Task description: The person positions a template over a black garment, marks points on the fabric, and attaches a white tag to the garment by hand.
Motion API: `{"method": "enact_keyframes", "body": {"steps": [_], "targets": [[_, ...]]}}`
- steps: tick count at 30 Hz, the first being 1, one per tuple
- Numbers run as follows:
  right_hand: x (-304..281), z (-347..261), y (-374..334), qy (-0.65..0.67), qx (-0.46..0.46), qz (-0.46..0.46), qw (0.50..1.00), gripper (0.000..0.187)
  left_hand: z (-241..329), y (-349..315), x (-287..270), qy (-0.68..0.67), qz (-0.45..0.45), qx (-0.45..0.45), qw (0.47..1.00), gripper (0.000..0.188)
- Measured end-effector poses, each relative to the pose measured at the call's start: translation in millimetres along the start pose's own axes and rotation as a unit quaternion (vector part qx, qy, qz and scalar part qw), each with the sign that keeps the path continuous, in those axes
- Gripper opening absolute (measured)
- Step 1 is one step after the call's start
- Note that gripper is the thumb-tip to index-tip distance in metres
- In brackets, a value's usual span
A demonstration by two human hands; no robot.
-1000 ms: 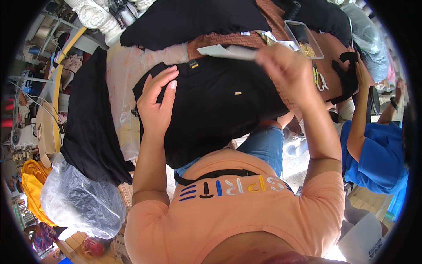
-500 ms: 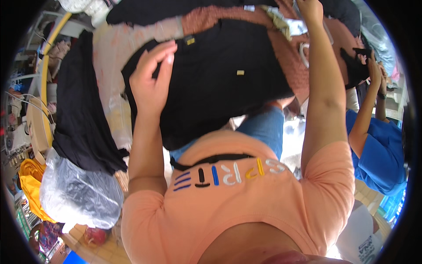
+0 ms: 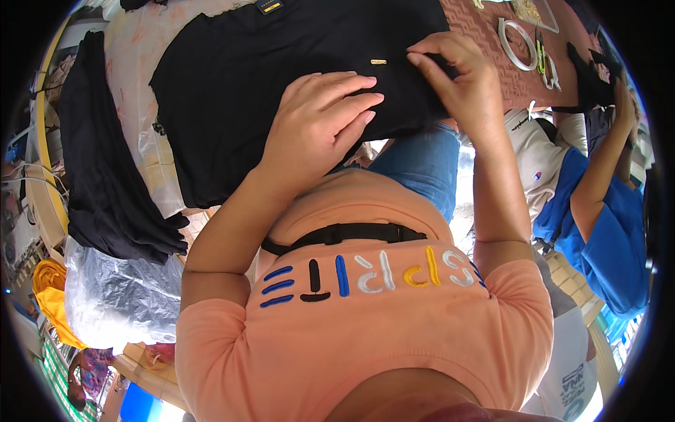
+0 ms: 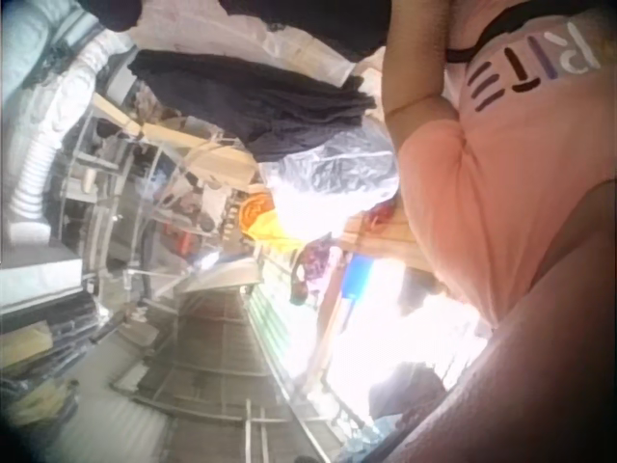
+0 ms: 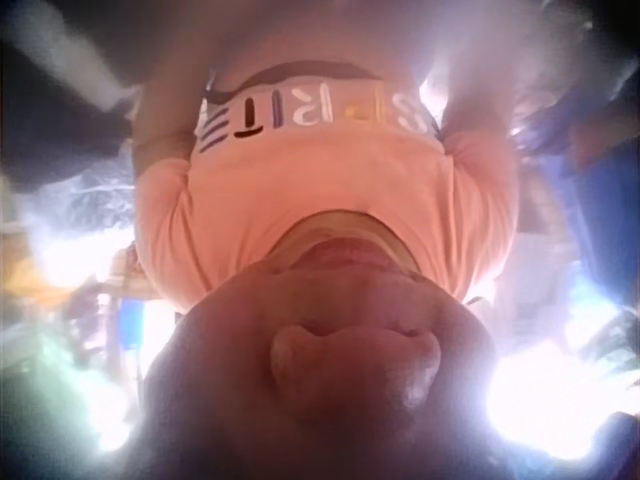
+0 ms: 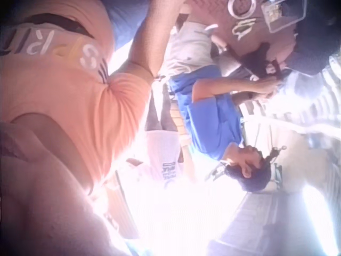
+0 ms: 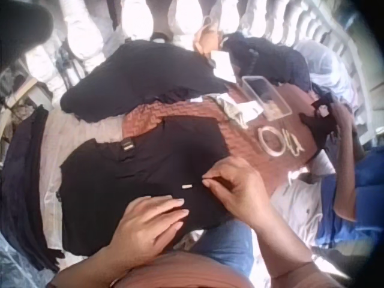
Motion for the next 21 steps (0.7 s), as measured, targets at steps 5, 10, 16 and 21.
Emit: {"method": "enact_keyframes", "body": {"steps": [5,10,16,21], "targets": [[16,-9,3,0.049,0.043,-0.023,0.998,0.011,5,-3,17,0.024,-0.031,0.004,0.999,0.029],[29,2,13,0.086,0.056,-0.075,0.992,0.011,12,-2,28,0.052,-0.066,-0.009,0.996,0.042],[35,6,15,0.083,0.055,-0.128,0.987,0.009,12,-4,34,0.104,-0.114,0.013,0.988,0.046],[34,2,15,0.078,0.037,-0.136,0.987,0.01,11,-6,34,0.111,-0.109,0.025,0.987,0.044]]}}
Point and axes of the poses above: each hand's wrist, its own y-axis towards the middle knuckle, its own x-axis out of the palm, z = x × y, the point moved 5 cm from there along y, towards the middle knuckle, and after that the axes turned 1 degree about y, right-handed, at the moved point
